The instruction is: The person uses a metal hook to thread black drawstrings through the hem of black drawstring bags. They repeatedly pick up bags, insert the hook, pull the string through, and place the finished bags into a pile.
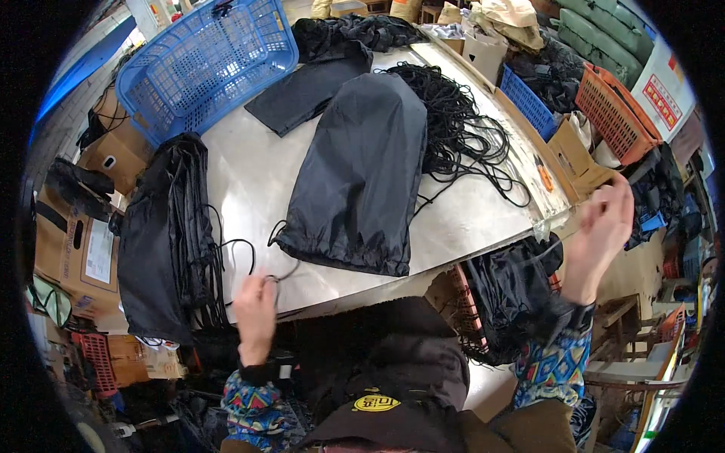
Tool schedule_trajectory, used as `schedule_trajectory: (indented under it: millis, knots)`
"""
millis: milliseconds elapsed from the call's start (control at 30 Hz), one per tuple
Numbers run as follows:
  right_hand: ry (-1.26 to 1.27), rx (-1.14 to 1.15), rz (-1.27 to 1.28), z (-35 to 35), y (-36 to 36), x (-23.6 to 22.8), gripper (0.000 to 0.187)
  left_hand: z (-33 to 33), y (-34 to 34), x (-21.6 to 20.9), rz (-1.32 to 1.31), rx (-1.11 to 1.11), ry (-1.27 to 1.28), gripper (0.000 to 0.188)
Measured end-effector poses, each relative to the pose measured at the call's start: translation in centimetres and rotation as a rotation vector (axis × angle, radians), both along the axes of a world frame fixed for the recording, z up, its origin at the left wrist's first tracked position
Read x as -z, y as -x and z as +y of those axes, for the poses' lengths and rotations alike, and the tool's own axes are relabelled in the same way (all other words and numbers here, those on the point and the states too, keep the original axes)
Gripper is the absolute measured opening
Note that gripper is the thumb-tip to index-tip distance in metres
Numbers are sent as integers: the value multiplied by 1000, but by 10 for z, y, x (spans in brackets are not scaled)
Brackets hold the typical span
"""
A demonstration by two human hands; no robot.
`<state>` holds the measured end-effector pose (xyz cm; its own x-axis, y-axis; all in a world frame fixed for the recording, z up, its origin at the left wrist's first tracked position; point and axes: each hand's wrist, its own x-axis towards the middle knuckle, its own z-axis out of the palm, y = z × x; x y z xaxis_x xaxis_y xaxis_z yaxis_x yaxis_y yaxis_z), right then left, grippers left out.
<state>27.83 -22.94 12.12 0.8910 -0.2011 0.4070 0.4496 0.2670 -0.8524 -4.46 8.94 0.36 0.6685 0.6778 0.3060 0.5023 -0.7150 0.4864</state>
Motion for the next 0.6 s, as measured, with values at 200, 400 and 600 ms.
schedule_trajectory:
  millis: [200, 400, 600]
  knots:
    - [1249, -420, -572, 101, 114, 77, 44, 28, -40, 4, -130, 105, -3, 69]
    - [1551, -277, -655, 110, 76, 103, 29, 54, -79, 18, -427, 92, 270, 38]
    - [1242, -900, -425, 102, 76, 68, 26, 50, -35, -36, -812, -83, 789, 44]
